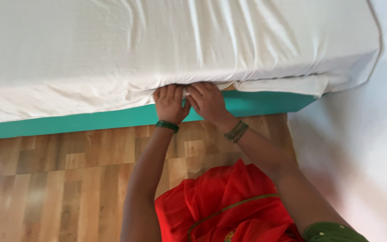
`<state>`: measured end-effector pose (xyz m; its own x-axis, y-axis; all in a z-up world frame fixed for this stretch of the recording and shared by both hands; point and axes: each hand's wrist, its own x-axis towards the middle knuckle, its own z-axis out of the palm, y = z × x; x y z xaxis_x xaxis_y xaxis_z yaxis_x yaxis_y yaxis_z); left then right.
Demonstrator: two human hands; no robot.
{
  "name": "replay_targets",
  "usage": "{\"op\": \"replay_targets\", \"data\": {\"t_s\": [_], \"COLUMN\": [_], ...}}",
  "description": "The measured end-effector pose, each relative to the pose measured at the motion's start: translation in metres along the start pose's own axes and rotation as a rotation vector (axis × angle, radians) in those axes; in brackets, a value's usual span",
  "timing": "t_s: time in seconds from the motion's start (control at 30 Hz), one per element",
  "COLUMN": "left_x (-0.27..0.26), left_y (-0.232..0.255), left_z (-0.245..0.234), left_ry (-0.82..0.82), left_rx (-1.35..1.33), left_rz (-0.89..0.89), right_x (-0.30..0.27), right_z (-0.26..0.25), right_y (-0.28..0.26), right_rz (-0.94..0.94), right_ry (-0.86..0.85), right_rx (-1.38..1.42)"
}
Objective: The person tucks the edge of a white bedsheet into the side of a bed frame by hand while kneeling on the floor.
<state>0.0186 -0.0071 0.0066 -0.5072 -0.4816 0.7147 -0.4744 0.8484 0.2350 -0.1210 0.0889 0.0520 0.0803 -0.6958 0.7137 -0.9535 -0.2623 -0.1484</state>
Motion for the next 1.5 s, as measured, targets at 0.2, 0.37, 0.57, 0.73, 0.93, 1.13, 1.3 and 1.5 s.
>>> {"op": "replay_targets", "data": {"t_s": [0.2,0.37,0.57,0.73,0.93,1.13,1.3,1.5], "left_x": [-0.015,-0.039,-0.039,-0.027,-0.027,-0.026,-0.025,-0.014], "left_y": [-0.026,-0.093,-0.123,-0.132,-0.134,-0.129,-0.126,-0.122], "left_z": [-0.031,-0.076,-0.088,-0.086,-0.083,-0.081,-0.079,-0.098], "left_ry": [-0.141,-0.132,-0.245,-0.212,-0.190,-0.172,-0.133,-0.261], "left_rx": [-0.202,0.146,0.337,0.243,0.216,0.225,0.243,0.160], "left_rz": [0.128,-0.027,0.017,0.078,0.084,0.064,0.050,-0.021], "right_x": [0.007,0.013,0.020,0.025,0.019,0.034,0.056,0.062], "right_z": [0.013,0.012,0.029,0.035,0.053,0.050,0.077,0.089], "right_y": [-0.016,-0.031,-0.046,-0.054,-0.061,-0.089,-0.115,-0.108], "right_rz": [0.122,0.169,0.299,0.319,0.311,0.242,-0.054,0.027], "right_ry": [-0.064,-0.135,-0.213,-0.234,-0.342,-0.553,-0.202,-0.218], "right_rx": [-0.090,-0.171,-0.332,-0.429,-0.578,-0.518,-0.331,-0.321]}}
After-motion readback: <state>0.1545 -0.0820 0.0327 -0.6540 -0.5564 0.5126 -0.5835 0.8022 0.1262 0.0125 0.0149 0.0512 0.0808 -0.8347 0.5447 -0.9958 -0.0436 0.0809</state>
